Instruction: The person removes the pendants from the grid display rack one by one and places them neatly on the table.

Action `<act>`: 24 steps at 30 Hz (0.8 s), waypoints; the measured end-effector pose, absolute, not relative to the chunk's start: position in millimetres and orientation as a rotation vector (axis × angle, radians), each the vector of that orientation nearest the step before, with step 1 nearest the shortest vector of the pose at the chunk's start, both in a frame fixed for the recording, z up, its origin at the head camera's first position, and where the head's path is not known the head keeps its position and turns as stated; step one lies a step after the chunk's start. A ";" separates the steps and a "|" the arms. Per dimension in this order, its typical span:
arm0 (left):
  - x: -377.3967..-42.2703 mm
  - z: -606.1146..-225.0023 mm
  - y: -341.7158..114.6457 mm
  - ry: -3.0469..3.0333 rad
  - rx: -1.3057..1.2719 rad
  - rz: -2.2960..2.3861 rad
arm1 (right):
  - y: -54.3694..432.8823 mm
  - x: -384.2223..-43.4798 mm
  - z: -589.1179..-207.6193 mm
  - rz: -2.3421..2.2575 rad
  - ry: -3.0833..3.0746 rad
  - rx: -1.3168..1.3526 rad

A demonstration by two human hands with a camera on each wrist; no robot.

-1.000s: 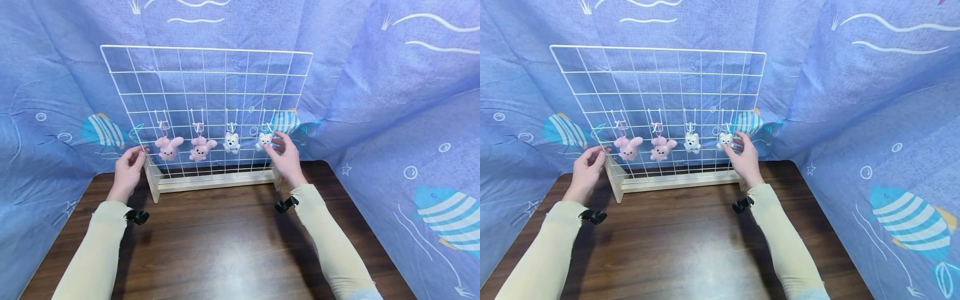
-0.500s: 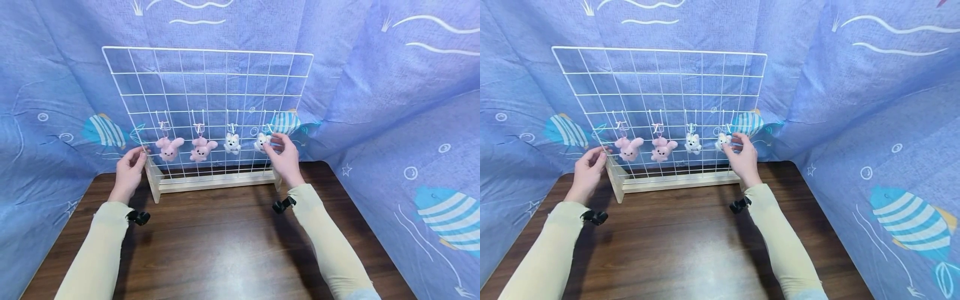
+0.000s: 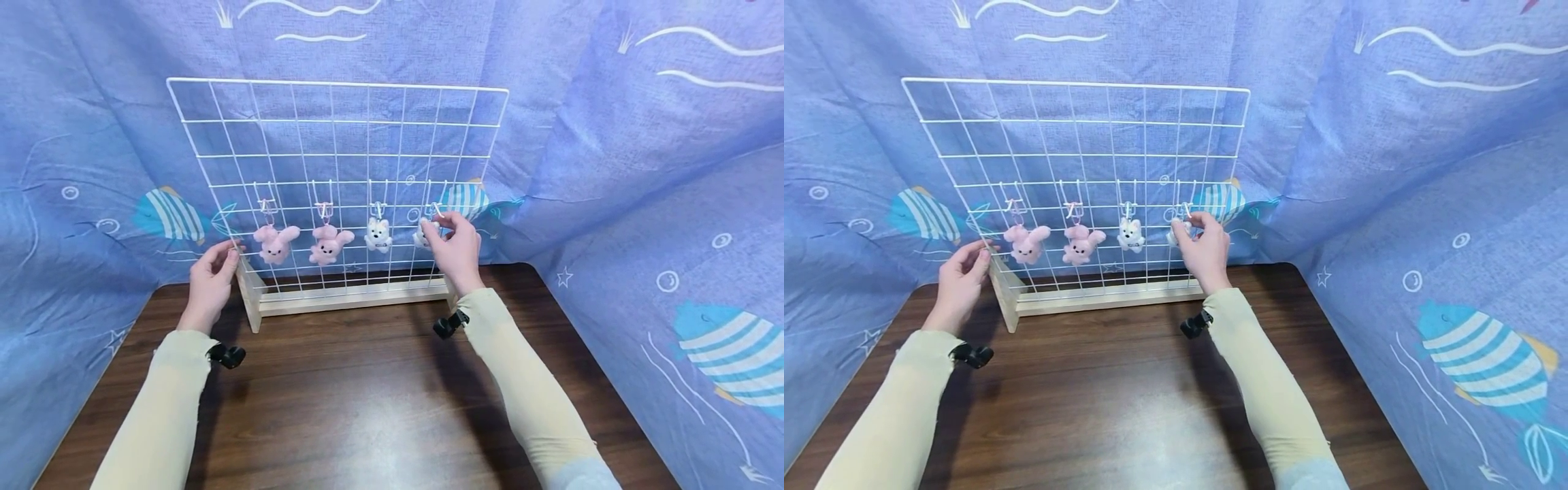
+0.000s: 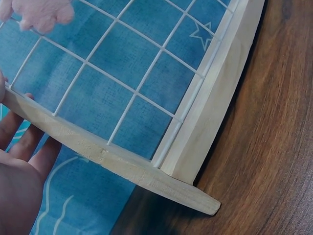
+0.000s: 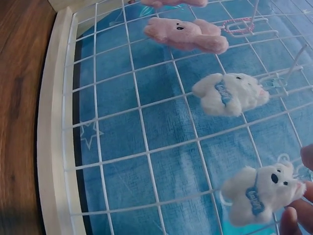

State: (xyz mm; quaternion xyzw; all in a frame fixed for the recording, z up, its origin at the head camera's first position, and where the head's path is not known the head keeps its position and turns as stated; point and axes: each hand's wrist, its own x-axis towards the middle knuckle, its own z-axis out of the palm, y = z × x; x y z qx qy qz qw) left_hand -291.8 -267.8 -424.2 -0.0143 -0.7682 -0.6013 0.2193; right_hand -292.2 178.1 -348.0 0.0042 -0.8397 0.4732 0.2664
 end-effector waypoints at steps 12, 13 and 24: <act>-292.5 -424.2 -270.0 -2.118 -0.045 -1.686 | 177.2 -297.7 -345.9 1.388 -2.214 -0.021; -292.5 -424.1 -269.7 -2.117 -0.048 -1.683 | 177.6 -297.2 -345.4 1.413 -2.213 -0.015; -290.3 -425.1 -267.7 -2.089 -0.079 -1.702 | 181.0 -292.7 -343.4 1.551 -2.240 0.033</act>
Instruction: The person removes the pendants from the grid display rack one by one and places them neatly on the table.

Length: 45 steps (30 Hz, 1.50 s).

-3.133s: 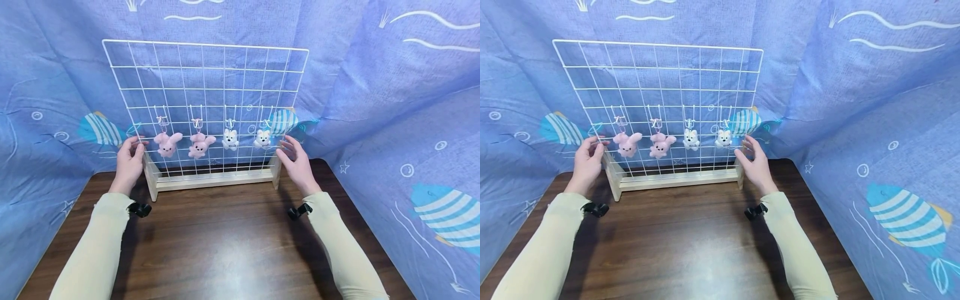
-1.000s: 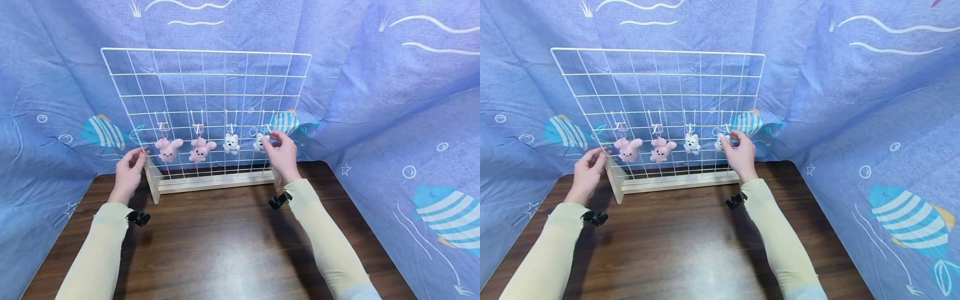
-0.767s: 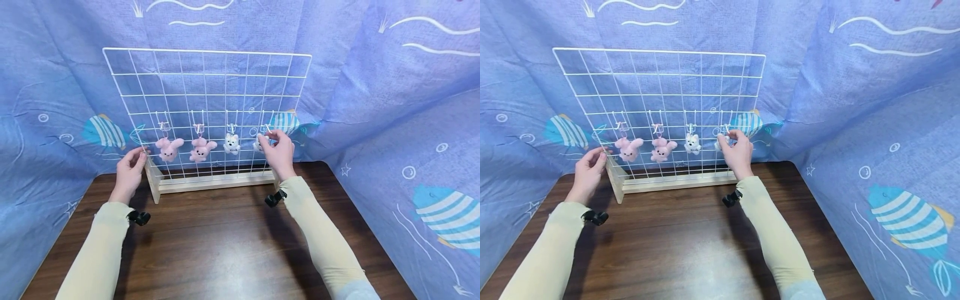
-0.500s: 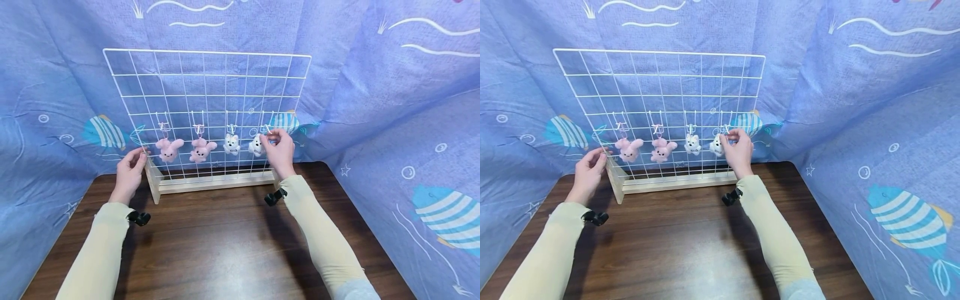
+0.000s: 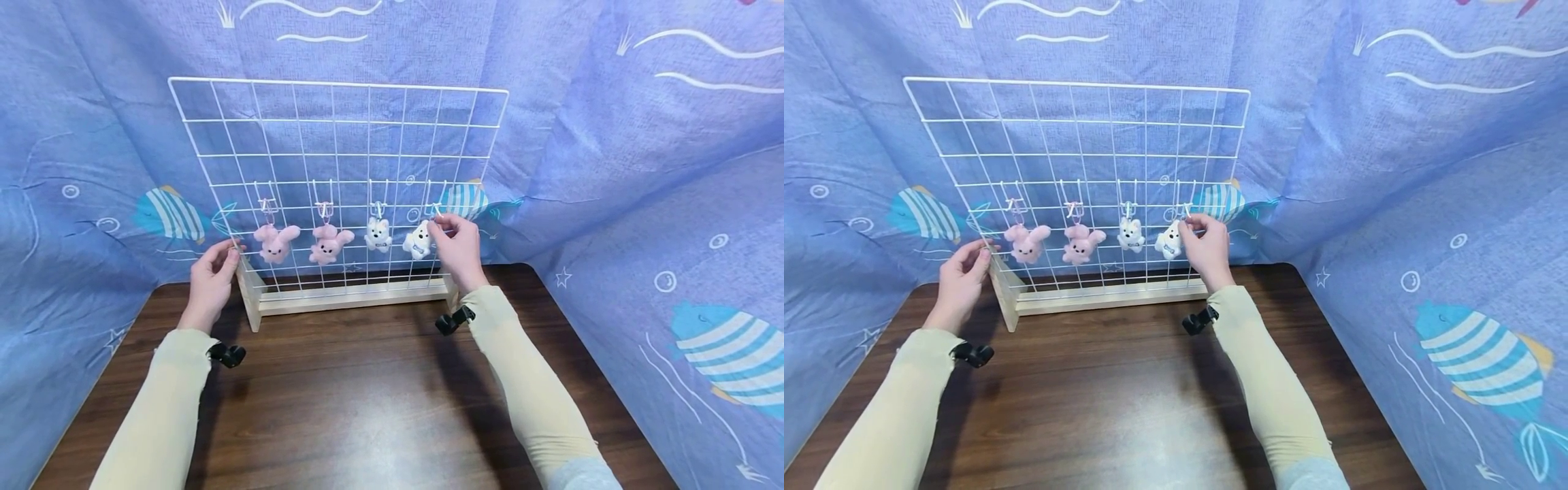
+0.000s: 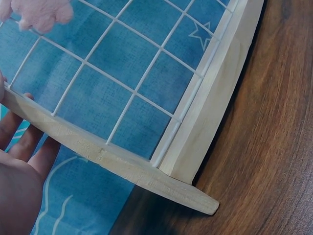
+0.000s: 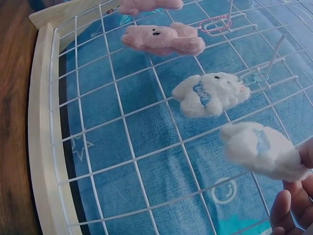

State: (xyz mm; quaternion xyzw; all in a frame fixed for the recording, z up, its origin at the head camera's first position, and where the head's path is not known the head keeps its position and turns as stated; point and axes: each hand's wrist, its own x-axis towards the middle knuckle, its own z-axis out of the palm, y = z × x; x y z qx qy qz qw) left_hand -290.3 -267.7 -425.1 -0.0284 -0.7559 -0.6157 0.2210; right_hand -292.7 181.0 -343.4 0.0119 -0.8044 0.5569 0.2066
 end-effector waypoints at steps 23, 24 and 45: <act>-290.9 -424.7 -267.2 -2.078 -0.070 -1.707 | 195.8 -278.8 -341.7 1.595 -2.176 0.245; -291.1 -424.8 -267.4 -2.080 -0.068 -1.707 | 195.5 -277.0 -340.5 1.612 -2.169 0.250; -293.2 -426.5 -266.7 -2.081 -0.045 -1.672 | 187.8 -219.4 -306.8 1.676 -2.069 0.404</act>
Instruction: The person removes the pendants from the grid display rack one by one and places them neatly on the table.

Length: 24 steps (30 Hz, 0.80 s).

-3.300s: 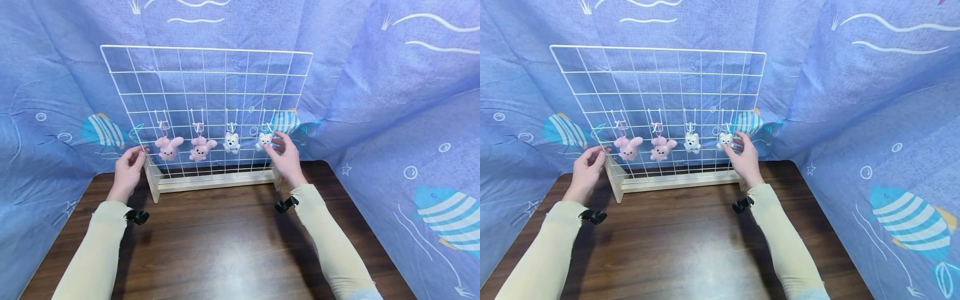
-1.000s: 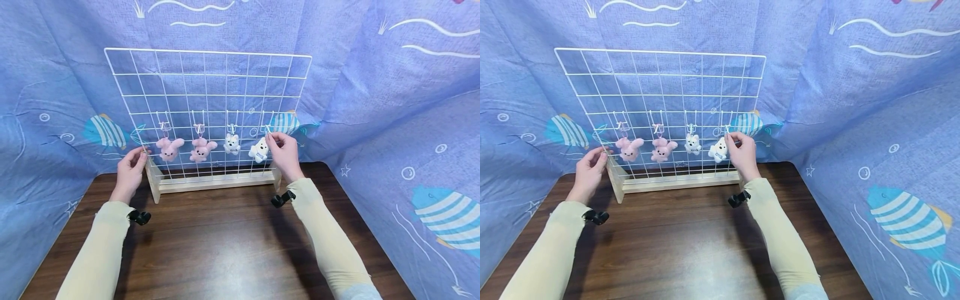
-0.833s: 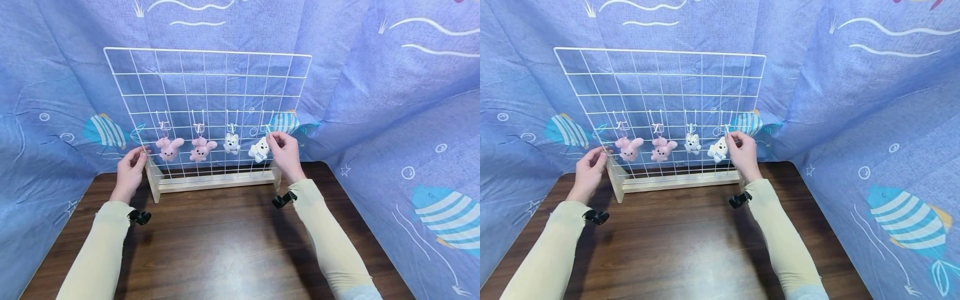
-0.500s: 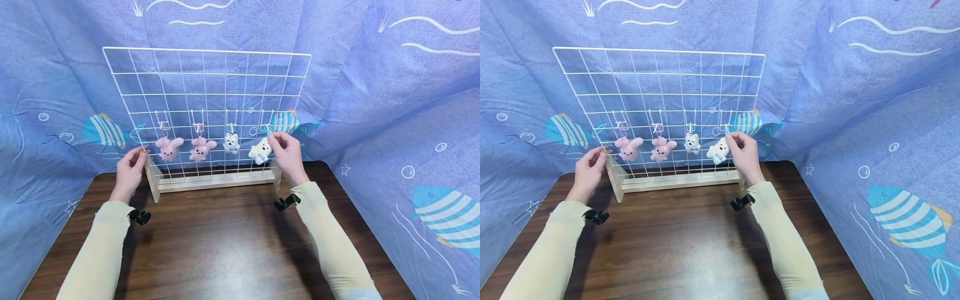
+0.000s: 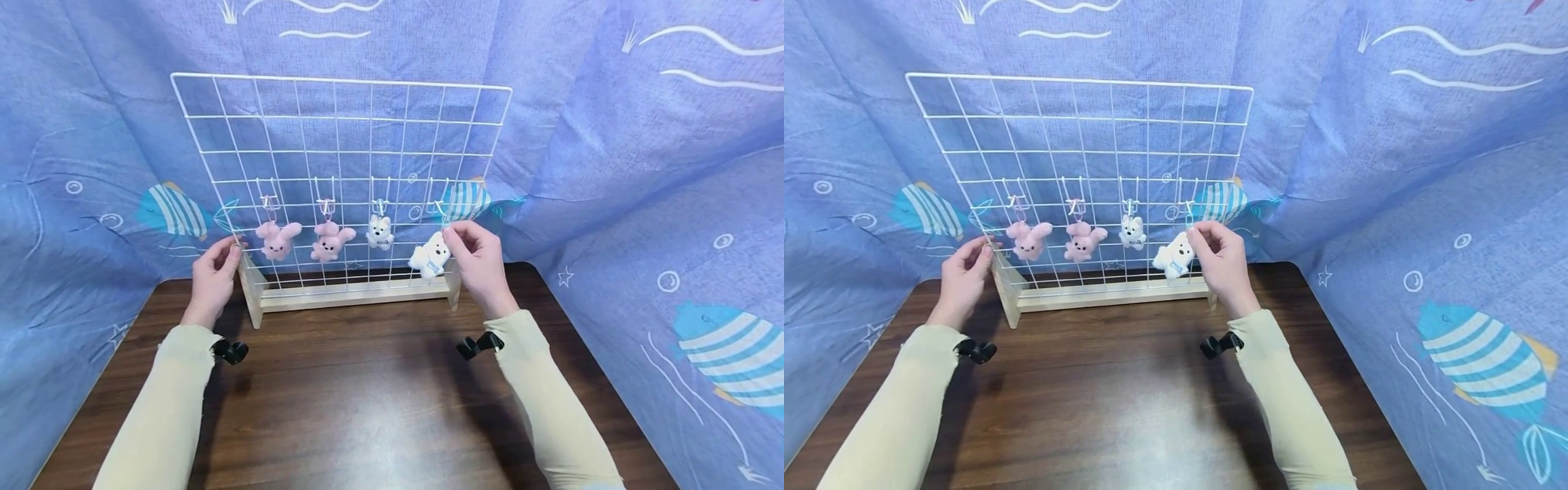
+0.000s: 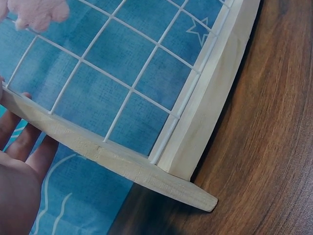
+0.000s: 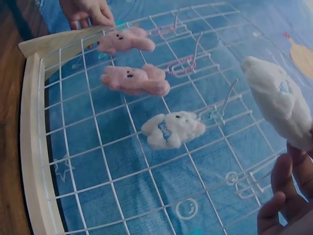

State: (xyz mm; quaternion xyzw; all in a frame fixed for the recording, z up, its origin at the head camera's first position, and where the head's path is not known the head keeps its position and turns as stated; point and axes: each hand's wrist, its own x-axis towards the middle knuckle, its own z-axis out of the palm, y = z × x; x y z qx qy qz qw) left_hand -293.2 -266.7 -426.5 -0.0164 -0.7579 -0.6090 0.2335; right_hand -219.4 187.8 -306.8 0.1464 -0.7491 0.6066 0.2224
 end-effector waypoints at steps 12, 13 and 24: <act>-290.7 -424.1 -266.2 -2.089 -0.044 -1.664 | 221.9 -221.6 -383.1 1.513 -2.473 0.651; -288.8 -421.7 -264.8 -2.091 -0.045 -1.667 | 225.0 -223.1 -389.8 1.500 -2.508 0.676; -282.3 -412.6 -260.0 -2.083 -0.081 -1.680 | 252.6 -242.9 -457.7 1.290 -2.867 0.844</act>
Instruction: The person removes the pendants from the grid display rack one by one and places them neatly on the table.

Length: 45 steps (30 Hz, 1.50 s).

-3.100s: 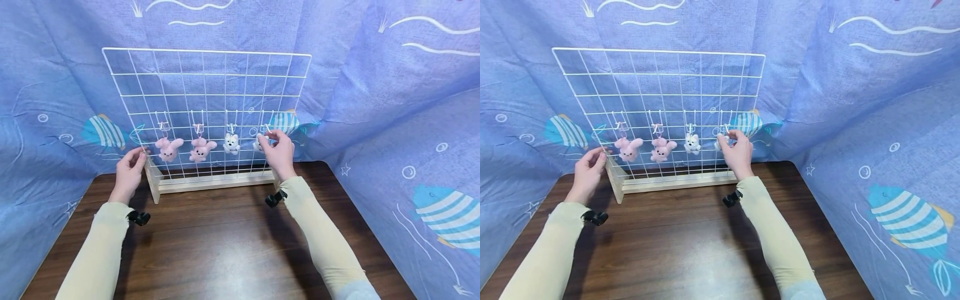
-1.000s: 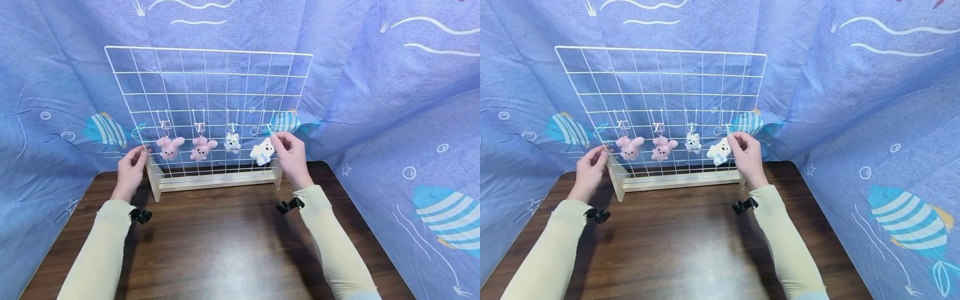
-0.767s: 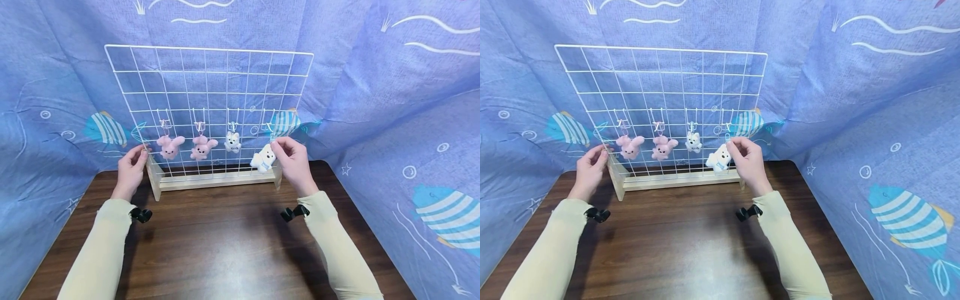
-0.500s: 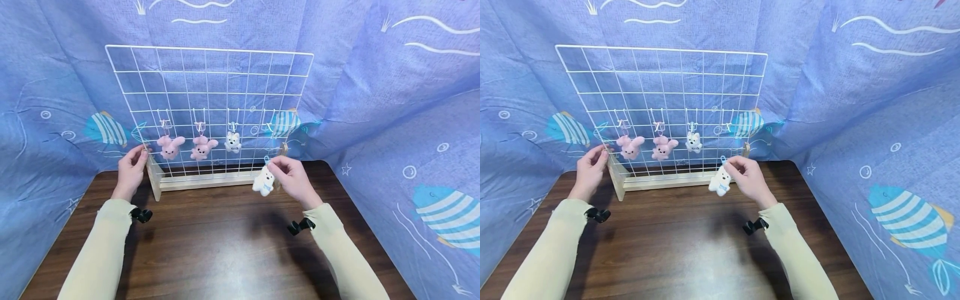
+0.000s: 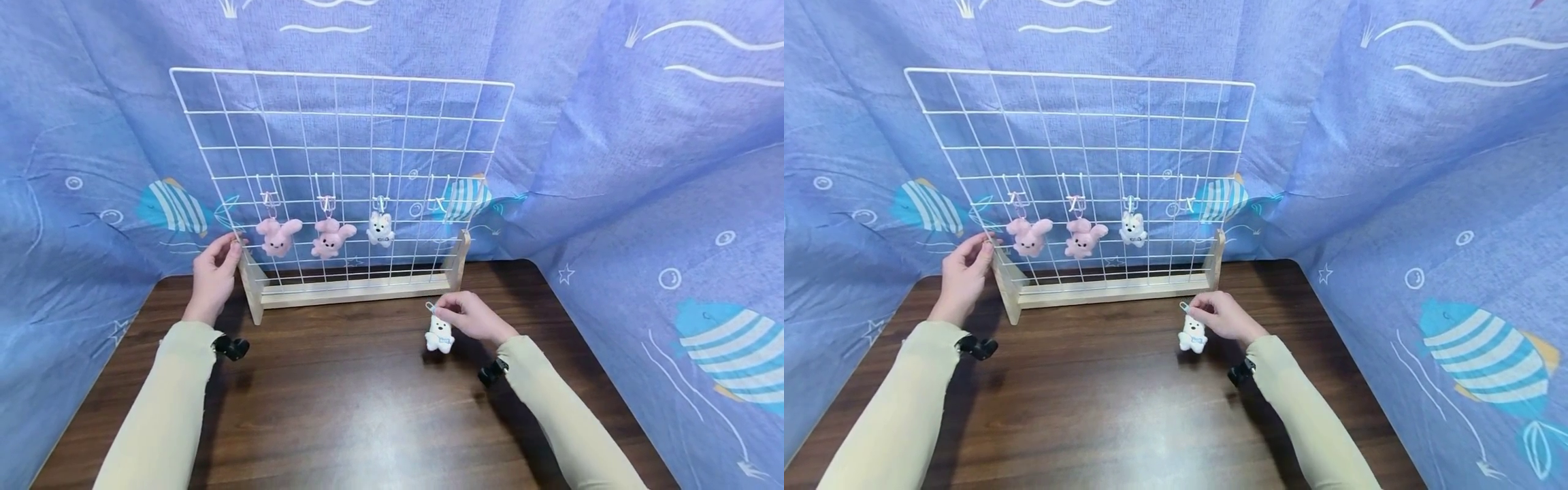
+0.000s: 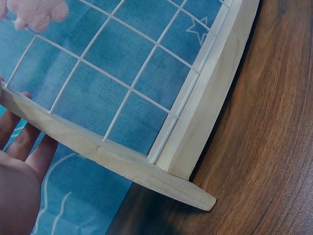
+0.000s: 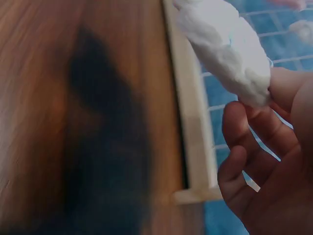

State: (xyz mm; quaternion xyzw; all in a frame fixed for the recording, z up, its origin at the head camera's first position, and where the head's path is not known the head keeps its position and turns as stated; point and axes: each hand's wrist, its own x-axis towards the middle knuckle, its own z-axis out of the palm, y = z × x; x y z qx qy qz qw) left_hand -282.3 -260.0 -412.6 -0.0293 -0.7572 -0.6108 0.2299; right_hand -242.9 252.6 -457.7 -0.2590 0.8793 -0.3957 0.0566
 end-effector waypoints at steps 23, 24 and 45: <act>-286.8 -417.4 -263.2 -2.099 -0.032 -1.650 | 262.8 -252.4 -494.4 -0.832 2.706 -0.895; -284.4 -414.6 -261.4 -2.101 -0.036 -1.652 | 262.0 -252.6 -493.8 -0.824 2.705 -0.894; -292.9 -427.0 -264.8 -2.079 -0.029 -1.678 | 244.5 -252.0 -470.5 -1.044 2.781 -0.710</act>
